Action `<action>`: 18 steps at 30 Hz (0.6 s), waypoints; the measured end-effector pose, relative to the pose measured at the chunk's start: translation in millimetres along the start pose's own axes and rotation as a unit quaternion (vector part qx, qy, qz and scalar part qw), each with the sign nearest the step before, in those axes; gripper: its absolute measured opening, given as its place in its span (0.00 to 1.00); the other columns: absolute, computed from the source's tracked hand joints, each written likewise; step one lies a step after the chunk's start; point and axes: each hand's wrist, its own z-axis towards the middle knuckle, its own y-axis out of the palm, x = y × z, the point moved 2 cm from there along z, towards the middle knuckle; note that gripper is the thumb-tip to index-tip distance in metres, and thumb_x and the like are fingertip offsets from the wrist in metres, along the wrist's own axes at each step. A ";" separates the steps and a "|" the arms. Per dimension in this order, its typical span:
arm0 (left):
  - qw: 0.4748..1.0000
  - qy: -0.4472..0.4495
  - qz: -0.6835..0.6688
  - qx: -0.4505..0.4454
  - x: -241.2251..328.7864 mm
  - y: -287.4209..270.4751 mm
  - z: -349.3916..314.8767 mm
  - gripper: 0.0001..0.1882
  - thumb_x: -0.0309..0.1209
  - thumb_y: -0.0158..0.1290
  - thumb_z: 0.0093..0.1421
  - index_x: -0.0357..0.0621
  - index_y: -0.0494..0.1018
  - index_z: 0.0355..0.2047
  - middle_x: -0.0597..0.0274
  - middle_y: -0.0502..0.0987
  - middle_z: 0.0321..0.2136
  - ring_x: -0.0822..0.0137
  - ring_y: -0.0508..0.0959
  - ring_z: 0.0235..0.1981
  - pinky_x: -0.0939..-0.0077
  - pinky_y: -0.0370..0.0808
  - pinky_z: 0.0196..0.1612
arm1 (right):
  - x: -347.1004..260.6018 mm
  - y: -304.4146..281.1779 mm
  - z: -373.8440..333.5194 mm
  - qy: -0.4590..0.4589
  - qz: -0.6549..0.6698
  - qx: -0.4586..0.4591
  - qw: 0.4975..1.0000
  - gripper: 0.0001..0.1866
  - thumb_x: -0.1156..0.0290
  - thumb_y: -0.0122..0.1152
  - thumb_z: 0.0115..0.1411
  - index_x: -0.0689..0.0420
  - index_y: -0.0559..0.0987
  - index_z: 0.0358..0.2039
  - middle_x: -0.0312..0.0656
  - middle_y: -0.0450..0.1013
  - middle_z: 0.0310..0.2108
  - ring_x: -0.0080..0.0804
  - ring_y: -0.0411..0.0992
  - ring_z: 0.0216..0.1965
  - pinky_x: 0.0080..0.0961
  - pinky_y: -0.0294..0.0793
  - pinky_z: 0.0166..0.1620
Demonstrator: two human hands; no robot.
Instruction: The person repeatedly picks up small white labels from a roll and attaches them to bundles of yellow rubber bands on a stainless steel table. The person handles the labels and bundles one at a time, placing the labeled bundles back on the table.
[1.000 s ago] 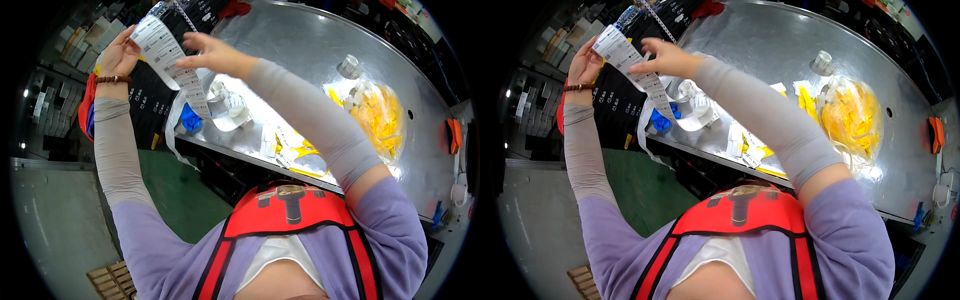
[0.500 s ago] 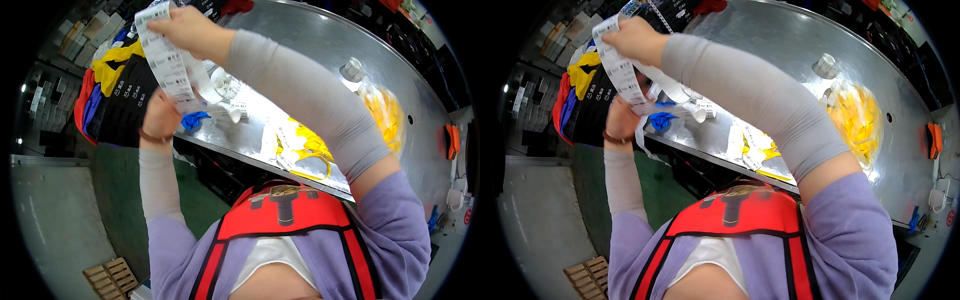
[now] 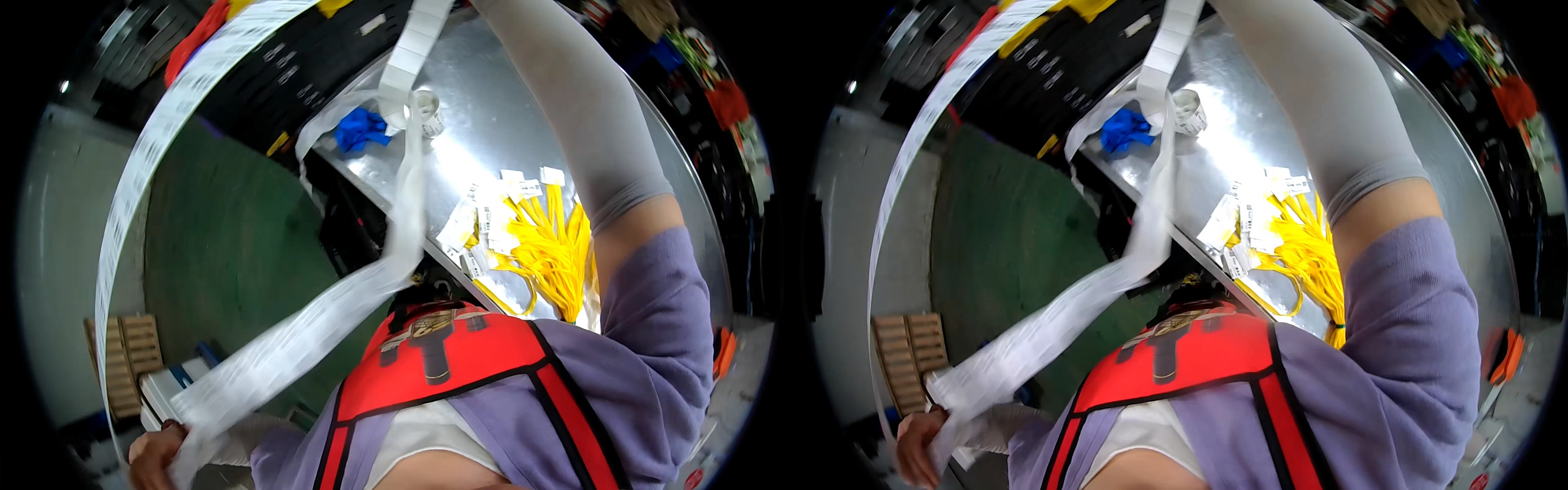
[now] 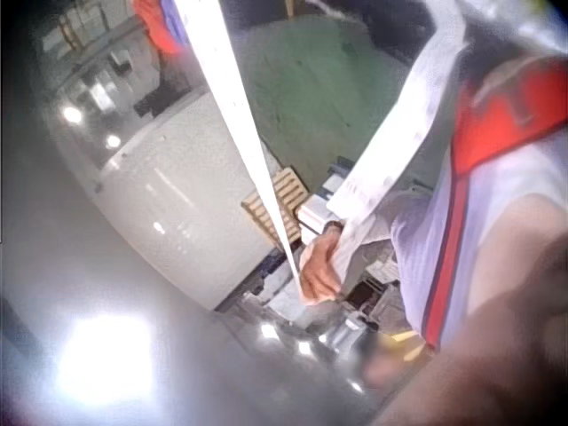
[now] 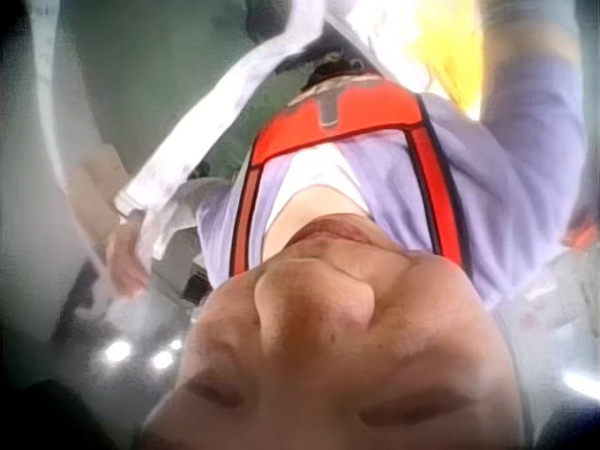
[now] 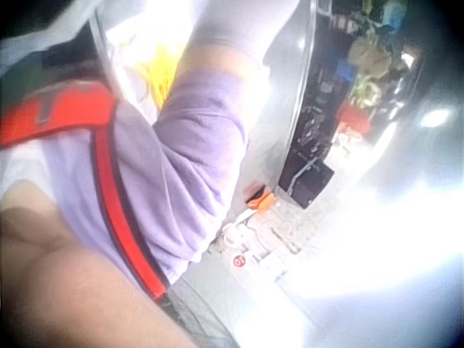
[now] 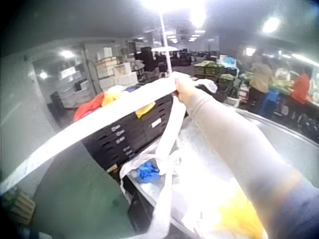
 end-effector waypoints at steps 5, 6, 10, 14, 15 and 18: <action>0.891 -0.023 0.423 0.161 136.1 2.4 11.1 0.10 0.34 0.46 0.59 0.41 0.73 0.32 0.57 0.75 0.30 0.61 0.76 0.32 0.64 0.74 0.40 | 61.4 27.8 -3.8 0.106 0.114 0.008 0.988 0.06 0.72 0.51 0.58 0.52 0.76 0.35 0.37 0.73 0.32 0.26 0.73 0.35 0.24 0.74 0.30; 0.856 -0.036 0.479 0.193 156.2 11.6 10.7 0.11 0.36 0.46 0.59 0.41 0.73 0.33 0.58 0.74 0.30 0.61 0.75 0.33 0.64 0.74 0.41 | 75.8 43.4 0.3 0.111 0.162 -0.018 0.980 0.06 0.72 0.52 0.57 0.53 0.76 0.35 0.37 0.73 0.33 0.27 0.73 0.35 0.23 0.74 0.30; 0.792 -0.160 0.521 0.276 165.0 -8.5 -14.9 0.15 0.43 0.45 0.62 0.45 0.70 0.36 0.59 0.72 0.33 0.62 0.73 0.37 0.62 0.70 0.47 | 82.4 37.3 27.4 0.094 0.131 0.028 0.987 0.08 0.72 0.49 0.59 0.52 0.76 0.37 0.39 0.74 0.36 0.32 0.73 0.36 0.32 0.76 0.34; 0.843 -0.362 0.213 0.337 67.3 -72.1 -51.6 0.16 0.44 0.43 0.65 0.44 0.70 0.37 0.56 0.73 0.33 0.58 0.73 0.39 0.60 0.71 0.45 | 53.1 9.2 21.1 0.070 -0.196 -0.051 0.977 0.14 0.62 0.49 0.61 0.54 0.77 0.42 0.41 0.75 0.40 0.31 0.73 0.40 0.31 0.74 0.43; 0.812 -0.407 0.227 0.352 40.7 -79.4 -53.0 0.15 0.40 0.44 0.65 0.40 0.70 0.40 0.53 0.75 0.33 0.59 0.77 0.36 0.64 0.76 0.40 | 41.2 12.1 -3.1 0.085 -0.292 -0.114 0.946 0.16 0.59 0.50 0.61 0.54 0.77 0.43 0.42 0.75 0.41 0.30 0.73 0.42 0.29 0.73 0.45; 0.777 -0.404 0.242 0.418 15.1 -99.3 -72.0 0.17 0.40 0.44 0.65 0.39 0.69 0.43 0.52 0.77 0.35 0.61 0.79 0.30 0.68 0.79 0.33 | 10.9 112.2 -169.8 0.086 -0.306 -0.442 0.839 0.22 0.50 0.49 0.62 0.52 0.78 0.46 0.40 0.74 0.44 0.28 0.71 0.47 0.24 0.68 0.52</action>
